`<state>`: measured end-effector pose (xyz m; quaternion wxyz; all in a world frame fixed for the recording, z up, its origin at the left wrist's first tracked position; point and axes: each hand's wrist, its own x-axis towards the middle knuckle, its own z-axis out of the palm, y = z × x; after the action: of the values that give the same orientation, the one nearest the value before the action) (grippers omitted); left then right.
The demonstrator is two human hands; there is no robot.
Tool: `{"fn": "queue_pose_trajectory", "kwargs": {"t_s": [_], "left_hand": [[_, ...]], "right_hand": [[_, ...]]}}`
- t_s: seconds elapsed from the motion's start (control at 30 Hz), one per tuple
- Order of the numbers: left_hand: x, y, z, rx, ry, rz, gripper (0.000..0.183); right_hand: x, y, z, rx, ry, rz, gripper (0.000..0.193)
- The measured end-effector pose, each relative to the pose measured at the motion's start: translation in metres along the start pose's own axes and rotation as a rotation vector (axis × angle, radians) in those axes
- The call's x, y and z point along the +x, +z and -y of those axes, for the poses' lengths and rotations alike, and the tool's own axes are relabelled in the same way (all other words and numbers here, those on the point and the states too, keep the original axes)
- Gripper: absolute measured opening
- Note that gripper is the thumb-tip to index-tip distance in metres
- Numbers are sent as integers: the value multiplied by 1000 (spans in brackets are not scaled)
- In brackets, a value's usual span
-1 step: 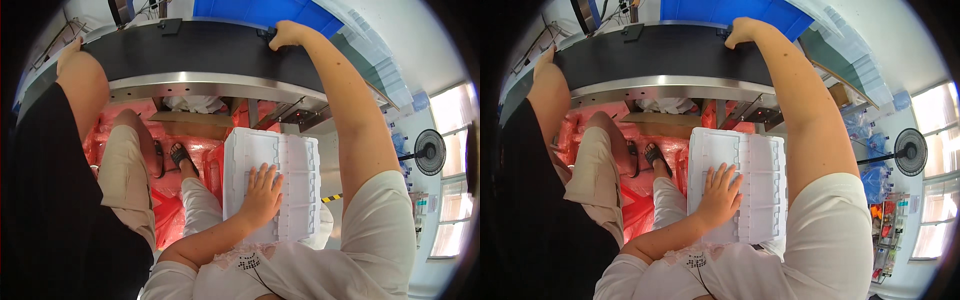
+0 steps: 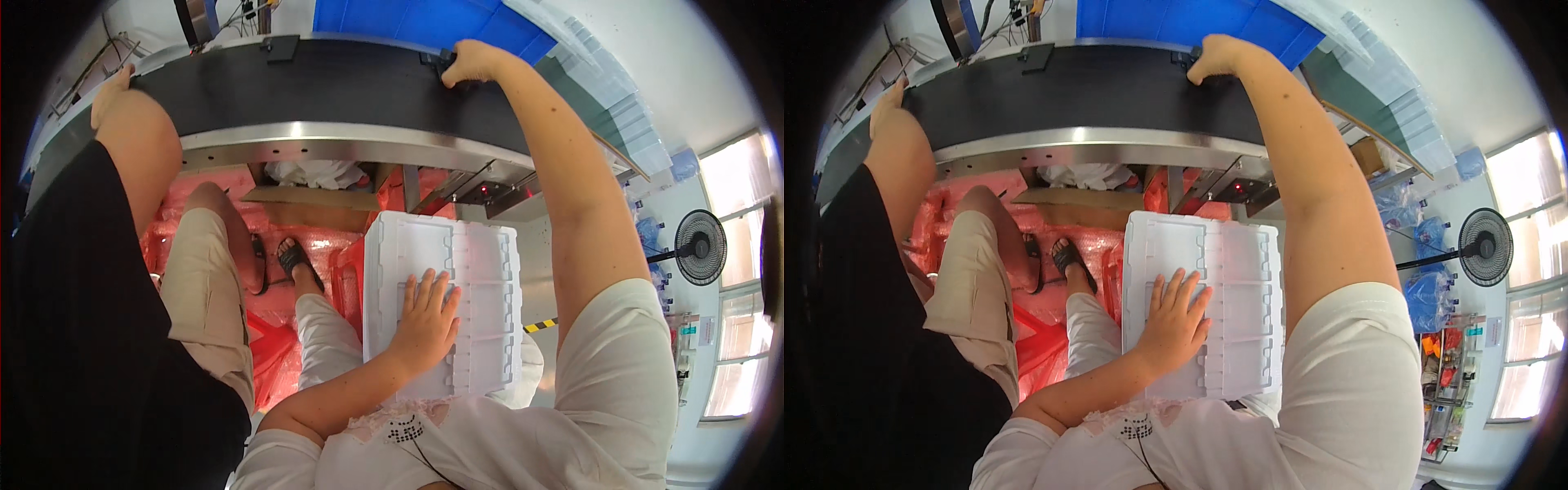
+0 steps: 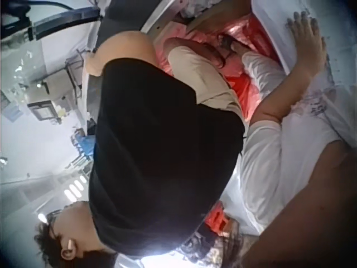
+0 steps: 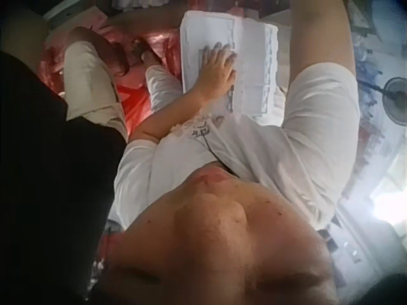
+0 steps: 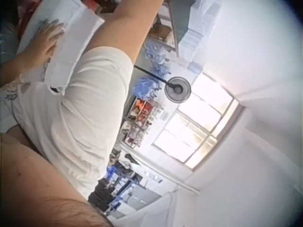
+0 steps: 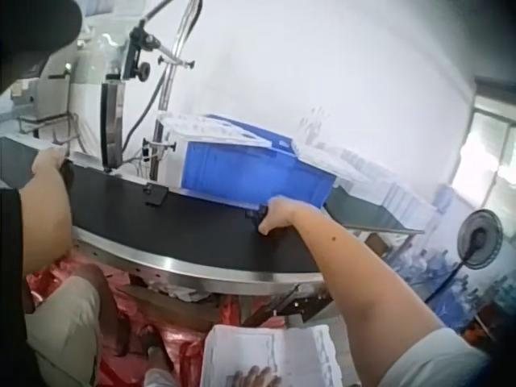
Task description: The person sits on a stool and assembles white plastic trays by placing small black rectangular components into designated slots. They handle the trays one at a time, separating them from a stack, inserting the components, and stacking the finished units on a nearby table.
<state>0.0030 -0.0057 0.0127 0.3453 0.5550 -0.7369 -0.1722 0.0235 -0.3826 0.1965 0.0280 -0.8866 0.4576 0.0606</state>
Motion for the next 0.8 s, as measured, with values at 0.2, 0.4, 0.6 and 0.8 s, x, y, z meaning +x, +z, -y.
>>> {"fn": "queue_pose_trajectory", "kwargs": {"t_s": [0.2,0.4,0.6,0.8], "left_hand": [[0,-1,0,8,16,0,46],[0,0,-2,40,5,32,47],[1,0,-4,72,-1,57,48],[3,0,-4,84,-1,71,50]], "right_hand": [[-14,-8,-73,351,94,-205,63],[-13,-2,-86,97,-71,11,85],[-21,-4,-93,-114,36,234,87],[-42,0,-114,-16,155,72,67]]}}
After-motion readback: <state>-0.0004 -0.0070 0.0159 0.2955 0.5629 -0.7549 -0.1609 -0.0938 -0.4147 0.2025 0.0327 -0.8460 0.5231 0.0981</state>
